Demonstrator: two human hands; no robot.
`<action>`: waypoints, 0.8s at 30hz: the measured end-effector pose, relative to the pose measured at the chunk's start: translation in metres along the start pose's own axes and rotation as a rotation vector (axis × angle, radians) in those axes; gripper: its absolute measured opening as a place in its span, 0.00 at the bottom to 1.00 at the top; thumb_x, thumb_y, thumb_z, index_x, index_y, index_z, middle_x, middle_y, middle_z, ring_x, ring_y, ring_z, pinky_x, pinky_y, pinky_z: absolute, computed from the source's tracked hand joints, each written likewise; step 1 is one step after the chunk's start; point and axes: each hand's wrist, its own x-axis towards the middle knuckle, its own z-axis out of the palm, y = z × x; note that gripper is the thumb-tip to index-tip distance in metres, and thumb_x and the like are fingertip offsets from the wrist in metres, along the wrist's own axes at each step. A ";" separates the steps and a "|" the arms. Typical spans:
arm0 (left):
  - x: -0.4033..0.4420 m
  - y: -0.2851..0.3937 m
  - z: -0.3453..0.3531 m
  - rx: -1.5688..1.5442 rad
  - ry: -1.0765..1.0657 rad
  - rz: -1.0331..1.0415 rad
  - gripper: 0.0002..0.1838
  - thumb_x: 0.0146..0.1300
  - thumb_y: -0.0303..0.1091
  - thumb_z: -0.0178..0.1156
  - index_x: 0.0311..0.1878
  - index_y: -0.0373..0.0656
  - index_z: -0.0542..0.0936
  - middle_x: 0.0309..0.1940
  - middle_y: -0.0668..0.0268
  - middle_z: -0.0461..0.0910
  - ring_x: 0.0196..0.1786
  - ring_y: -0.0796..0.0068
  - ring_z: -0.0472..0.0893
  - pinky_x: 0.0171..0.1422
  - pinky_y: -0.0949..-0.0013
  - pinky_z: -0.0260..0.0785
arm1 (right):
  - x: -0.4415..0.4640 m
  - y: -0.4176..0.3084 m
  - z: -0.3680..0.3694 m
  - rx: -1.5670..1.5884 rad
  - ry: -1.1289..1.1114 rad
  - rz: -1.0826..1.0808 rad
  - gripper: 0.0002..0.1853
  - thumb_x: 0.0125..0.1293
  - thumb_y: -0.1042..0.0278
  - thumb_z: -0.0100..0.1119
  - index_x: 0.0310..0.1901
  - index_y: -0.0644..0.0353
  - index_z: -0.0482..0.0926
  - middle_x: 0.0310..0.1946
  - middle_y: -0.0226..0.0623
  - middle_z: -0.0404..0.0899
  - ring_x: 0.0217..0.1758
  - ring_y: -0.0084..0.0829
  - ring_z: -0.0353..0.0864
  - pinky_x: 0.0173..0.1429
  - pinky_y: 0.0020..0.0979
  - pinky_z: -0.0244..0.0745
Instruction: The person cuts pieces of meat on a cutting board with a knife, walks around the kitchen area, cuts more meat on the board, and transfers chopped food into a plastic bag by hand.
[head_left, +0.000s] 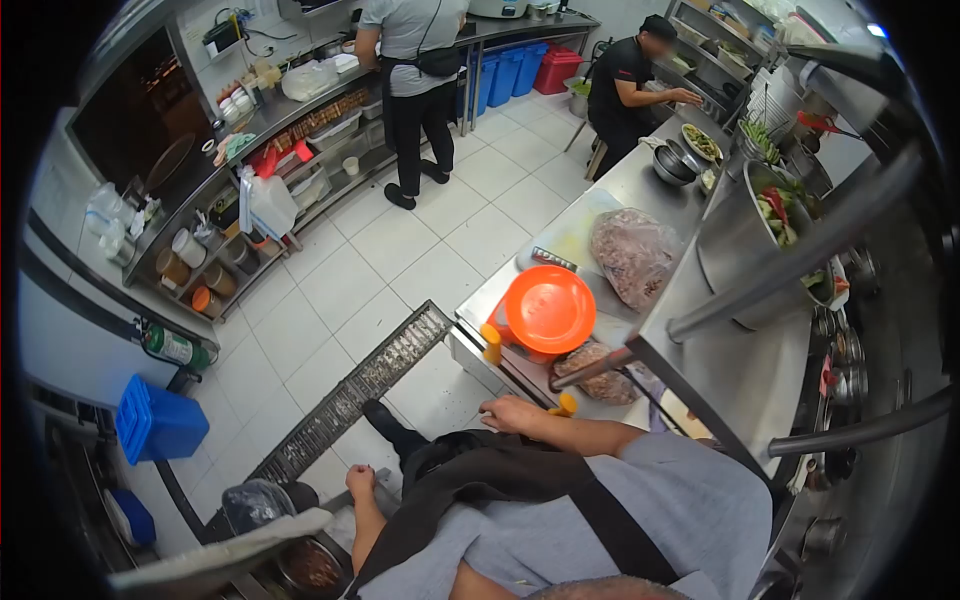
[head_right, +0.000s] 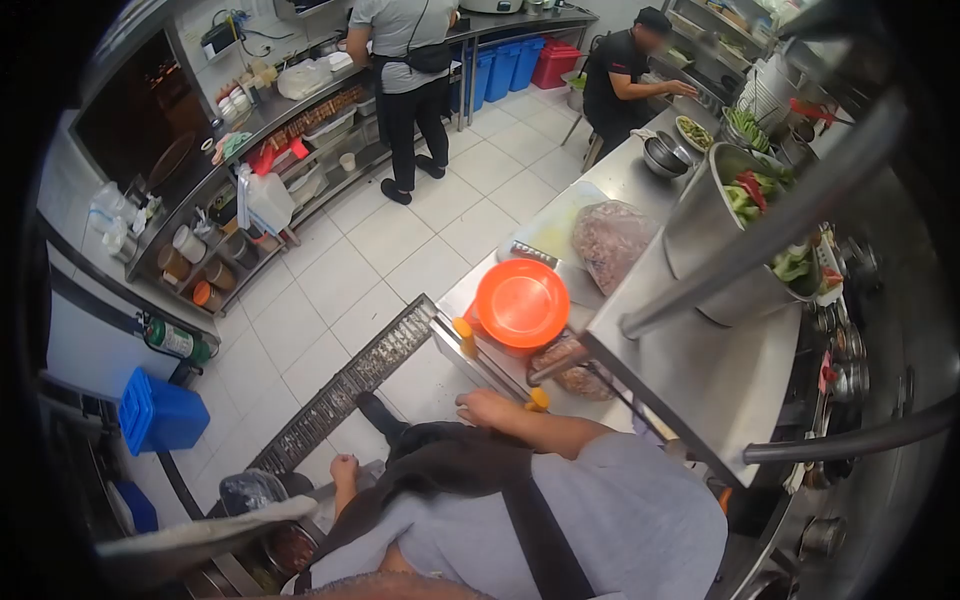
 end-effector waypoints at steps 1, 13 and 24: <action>0.020 0.015 -0.005 0.006 -0.005 0.010 0.07 0.53 0.33 0.61 0.28 0.39 0.82 0.24 0.53 0.82 0.29 0.60 0.83 0.38 0.61 0.76 | 0.009 -0.003 -0.001 -0.006 0.002 0.048 0.17 0.66 0.58 0.57 0.50 0.60 0.79 0.40 0.53 0.83 0.47 0.53 0.81 0.51 0.47 0.76; 0.249 0.014 -0.107 0.069 -0.100 0.017 0.08 0.51 0.30 0.60 0.33 0.44 0.85 0.27 0.58 0.84 0.37 0.61 0.85 0.47 0.62 0.76 | 0.189 -0.083 -0.014 -0.060 0.092 0.155 0.17 0.67 0.57 0.55 0.51 0.57 0.78 0.39 0.50 0.83 0.45 0.53 0.82 0.51 0.49 0.77; 0.291 0.040 -0.115 -0.174 -0.296 -0.275 0.06 0.63 0.25 0.50 0.37 0.42 0.78 0.20 0.60 0.78 0.17 0.66 0.79 0.18 0.66 0.70 | 0.232 -0.085 -0.033 -0.078 -0.035 0.259 0.17 0.67 0.55 0.55 0.49 0.57 0.80 0.37 0.51 0.83 0.45 0.52 0.82 0.51 0.50 0.76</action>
